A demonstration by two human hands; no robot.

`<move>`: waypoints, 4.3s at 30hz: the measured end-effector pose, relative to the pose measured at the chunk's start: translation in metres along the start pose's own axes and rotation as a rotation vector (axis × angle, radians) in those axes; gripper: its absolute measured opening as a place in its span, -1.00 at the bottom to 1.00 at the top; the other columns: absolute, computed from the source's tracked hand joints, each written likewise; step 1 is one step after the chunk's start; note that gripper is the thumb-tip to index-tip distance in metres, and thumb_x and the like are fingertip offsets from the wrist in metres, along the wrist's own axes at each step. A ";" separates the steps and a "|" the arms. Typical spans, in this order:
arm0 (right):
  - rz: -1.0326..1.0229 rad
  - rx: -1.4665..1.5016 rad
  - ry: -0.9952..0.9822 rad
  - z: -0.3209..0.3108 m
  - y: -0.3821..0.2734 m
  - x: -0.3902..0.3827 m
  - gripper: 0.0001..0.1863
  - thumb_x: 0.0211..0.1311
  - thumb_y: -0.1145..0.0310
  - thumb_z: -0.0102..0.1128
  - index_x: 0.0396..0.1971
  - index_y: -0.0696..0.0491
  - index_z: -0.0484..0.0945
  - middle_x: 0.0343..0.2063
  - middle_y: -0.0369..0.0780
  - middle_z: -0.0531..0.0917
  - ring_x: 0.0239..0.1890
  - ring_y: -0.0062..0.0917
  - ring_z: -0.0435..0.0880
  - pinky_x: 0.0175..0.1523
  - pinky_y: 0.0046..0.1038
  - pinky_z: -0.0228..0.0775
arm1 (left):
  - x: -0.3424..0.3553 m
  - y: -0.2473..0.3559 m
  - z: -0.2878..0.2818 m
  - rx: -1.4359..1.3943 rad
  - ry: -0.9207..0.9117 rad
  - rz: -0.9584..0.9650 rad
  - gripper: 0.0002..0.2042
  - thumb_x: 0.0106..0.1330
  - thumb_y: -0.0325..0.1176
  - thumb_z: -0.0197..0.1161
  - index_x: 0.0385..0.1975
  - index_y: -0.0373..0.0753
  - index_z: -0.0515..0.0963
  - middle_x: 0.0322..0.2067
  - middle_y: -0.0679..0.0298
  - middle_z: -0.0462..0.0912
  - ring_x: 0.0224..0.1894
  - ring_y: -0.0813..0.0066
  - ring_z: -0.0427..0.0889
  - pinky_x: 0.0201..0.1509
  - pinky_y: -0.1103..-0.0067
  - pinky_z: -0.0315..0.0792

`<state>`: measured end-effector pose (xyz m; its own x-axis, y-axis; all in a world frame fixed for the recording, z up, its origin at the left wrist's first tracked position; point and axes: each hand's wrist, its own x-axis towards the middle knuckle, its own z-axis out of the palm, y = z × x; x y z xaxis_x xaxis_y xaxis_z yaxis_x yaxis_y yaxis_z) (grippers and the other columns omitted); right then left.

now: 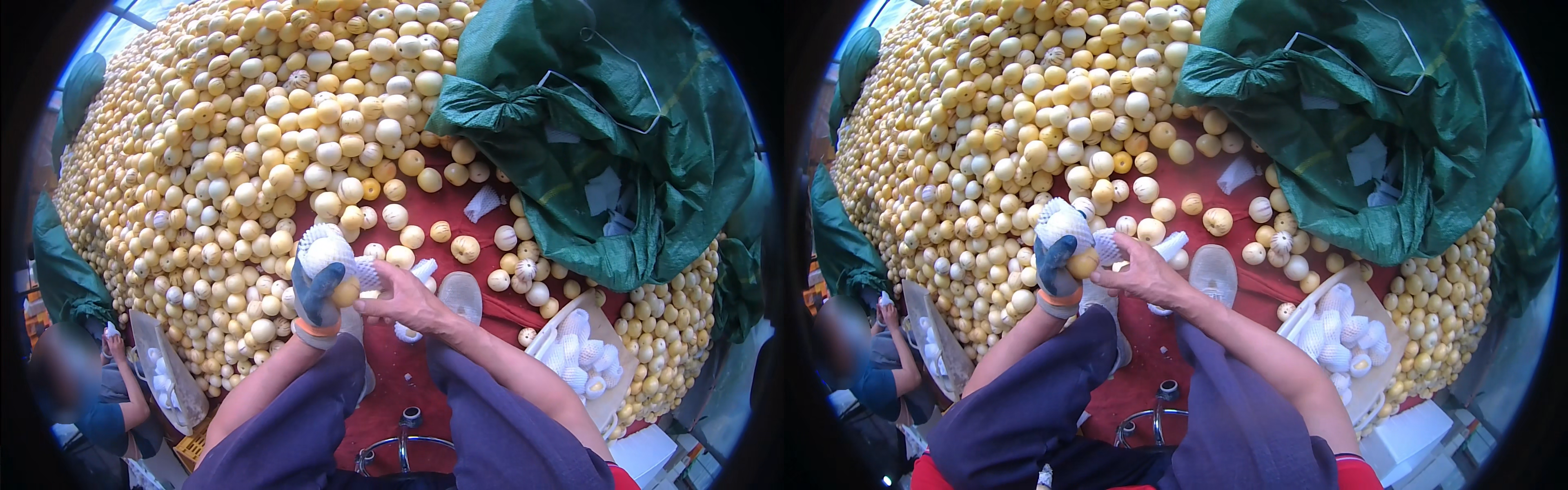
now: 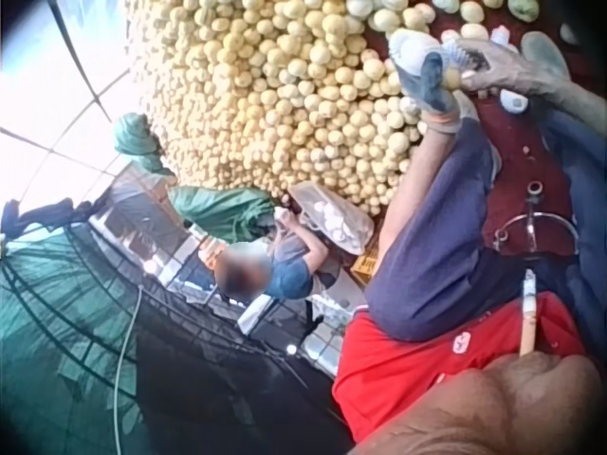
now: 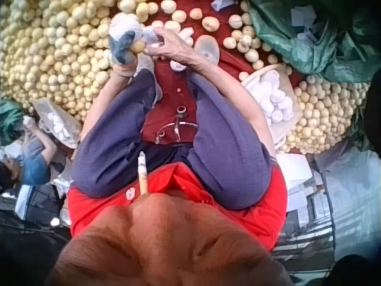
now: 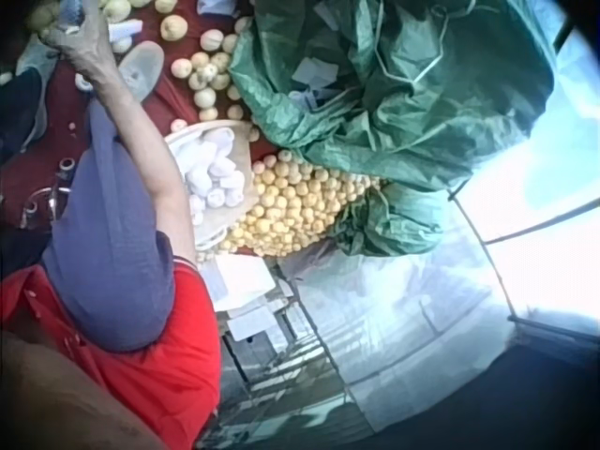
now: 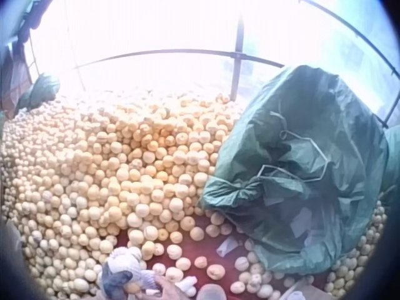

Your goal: The person sits among a large pile of yellow round fruit and repeatedly picks up individual pieces, wraps each one in a white foam net, and places the wrapped fruit into a nearby container. The process continues with consistent hand movements and no visible tool use.

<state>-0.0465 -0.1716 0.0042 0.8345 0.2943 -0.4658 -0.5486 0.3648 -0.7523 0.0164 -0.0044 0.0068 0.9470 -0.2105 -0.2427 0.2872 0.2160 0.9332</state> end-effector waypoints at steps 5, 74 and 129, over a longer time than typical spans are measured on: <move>-0.086 -0.105 0.045 0.011 -0.010 0.002 -0.37 0.29 0.14 0.43 0.22 0.09 0.38 -0.23 -0.28 0.65 -0.34 -0.70 0.65 -0.37 -0.63 0.42 | -0.002 -0.005 0.000 0.008 -0.094 -0.033 -0.42 0.16 -0.30 0.22 0.23 -0.38 0.42 0.01 0.14 0.62 0.06 0.28 0.63 0.20 0.41 0.49; -0.241 -0.072 0.656 -0.081 0.053 -0.085 -0.45 0.39 0.18 0.33 0.24 0.14 0.42 -0.06 -0.19 0.65 -0.03 -0.56 0.62 0.11 -0.45 0.48 | 0.068 -0.036 -0.163 1.787 -0.385 0.211 -0.36 -0.26 -0.32 0.55 -0.02 -0.16 0.52 0.33 -0.18 0.30 0.30 -0.26 0.33 0.37 0.13 0.34; -0.351 -0.889 1.330 -0.130 0.034 -0.222 -0.45 0.06 0.23 0.57 -0.09 0.20 0.48 -0.27 -0.07 0.64 -0.23 -0.30 0.66 -0.05 -0.30 0.50 | 0.076 -0.003 -0.089 1.870 -0.899 -0.313 -0.12 0.07 -0.19 0.40 0.47 -0.06 0.18 0.07 -0.06 0.61 0.00 -0.05 0.67 0.08 0.19 0.56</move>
<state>-0.2440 -0.3391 0.0213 0.6171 -0.7829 0.0796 -0.5257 -0.4855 -0.6985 0.1004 0.0635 -0.0376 0.4277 -0.4594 -0.7784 -0.6112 -0.7815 0.1254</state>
